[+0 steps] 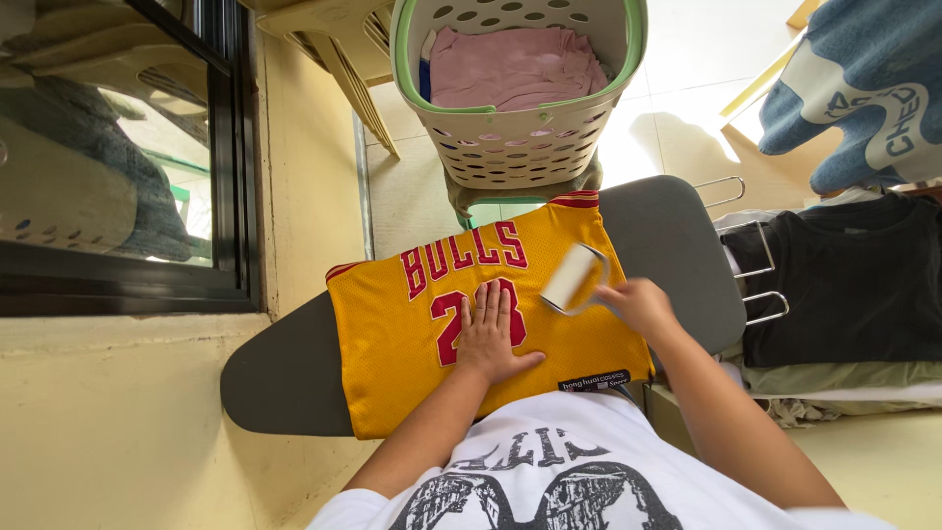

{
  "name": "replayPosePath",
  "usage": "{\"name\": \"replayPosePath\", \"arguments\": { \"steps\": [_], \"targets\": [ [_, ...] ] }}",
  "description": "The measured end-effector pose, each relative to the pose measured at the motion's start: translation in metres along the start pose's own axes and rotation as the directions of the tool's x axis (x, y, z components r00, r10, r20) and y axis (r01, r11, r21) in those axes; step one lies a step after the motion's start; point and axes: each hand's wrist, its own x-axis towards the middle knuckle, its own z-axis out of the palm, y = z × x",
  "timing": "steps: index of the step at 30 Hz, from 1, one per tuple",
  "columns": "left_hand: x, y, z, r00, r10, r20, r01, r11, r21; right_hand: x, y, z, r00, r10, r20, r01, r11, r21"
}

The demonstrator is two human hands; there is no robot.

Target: The person spreads a jersey on an ironing board and rolls a lint roller across both sides of the garment while turning and repositioning it by hand.

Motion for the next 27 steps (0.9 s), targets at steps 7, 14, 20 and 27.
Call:
{"name": "replayPosePath", "arguments": {
  "steps": [7, 14, 20, 27],
  "targets": [
    [-0.001, 0.0, -0.003, 0.999, -0.022, 0.042, 0.023, 1.0, -0.004, -0.006, -0.032, 0.023, 0.971, -0.082, -0.223, 0.103, 0.991, 0.084],
    [0.001, 0.002, -0.003, 0.997, -0.028, 0.072, 0.027, 1.0, 0.006, 0.033, -0.066, 0.037, 0.96, -0.159, -0.23, 0.173, 0.984, 0.045],
    [0.003, 0.002, 0.002, 0.997, -0.007, 0.077, 0.001, 0.998, 0.068, -0.12, 0.101, 0.031, 0.963, 0.159, -0.219, -0.104, 0.965, 0.241],
    [0.002, 0.002, -0.002, 0.998, -0.006, 0.06, 0.004, 0.999, 0.048, -0.061, 0.034, 0.036, 0.941, 0.087, -0.328, -0.003, 0.968, 0.25]
  ]
}}
